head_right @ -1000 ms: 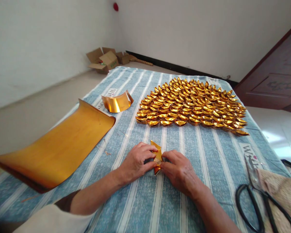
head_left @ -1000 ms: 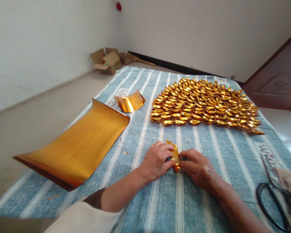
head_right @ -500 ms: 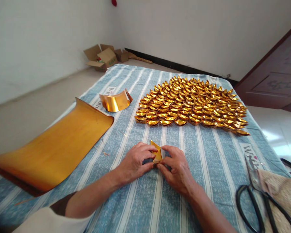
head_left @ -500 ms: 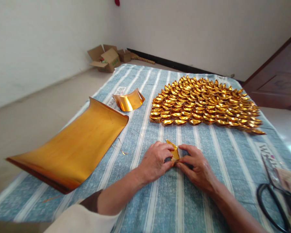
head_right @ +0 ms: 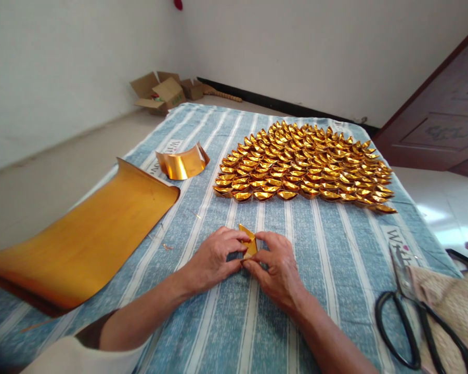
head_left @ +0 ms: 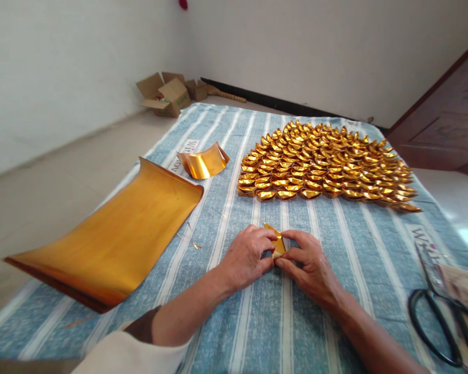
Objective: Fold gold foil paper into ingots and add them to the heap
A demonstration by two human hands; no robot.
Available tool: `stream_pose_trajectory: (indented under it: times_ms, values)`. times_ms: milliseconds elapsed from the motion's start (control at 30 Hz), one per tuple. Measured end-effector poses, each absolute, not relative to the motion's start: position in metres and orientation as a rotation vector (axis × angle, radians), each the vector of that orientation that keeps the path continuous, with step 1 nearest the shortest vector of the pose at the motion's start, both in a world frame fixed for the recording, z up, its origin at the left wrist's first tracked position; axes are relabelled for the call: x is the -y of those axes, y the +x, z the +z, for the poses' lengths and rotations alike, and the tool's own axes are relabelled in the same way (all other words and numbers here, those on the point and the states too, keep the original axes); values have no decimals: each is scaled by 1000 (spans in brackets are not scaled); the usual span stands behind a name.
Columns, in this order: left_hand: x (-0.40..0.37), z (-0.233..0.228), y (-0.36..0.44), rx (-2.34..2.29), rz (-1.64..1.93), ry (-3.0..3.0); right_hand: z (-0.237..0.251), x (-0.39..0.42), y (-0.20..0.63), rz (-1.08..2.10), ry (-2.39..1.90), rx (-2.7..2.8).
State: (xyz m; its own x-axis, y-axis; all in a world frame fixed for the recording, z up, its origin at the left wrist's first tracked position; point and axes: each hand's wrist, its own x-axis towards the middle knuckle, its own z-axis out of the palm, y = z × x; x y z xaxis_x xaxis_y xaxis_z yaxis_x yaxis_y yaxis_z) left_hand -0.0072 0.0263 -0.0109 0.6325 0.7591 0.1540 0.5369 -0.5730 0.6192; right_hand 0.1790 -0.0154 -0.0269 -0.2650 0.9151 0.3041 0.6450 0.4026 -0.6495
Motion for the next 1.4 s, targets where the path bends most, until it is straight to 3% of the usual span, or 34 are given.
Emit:
stream_pose_trajectory:
  times_ms: [1400]
  values:
    - [-33, -4, -11, -901, 513, 2338, -41, 12, 175, 376, -1391, 1922]
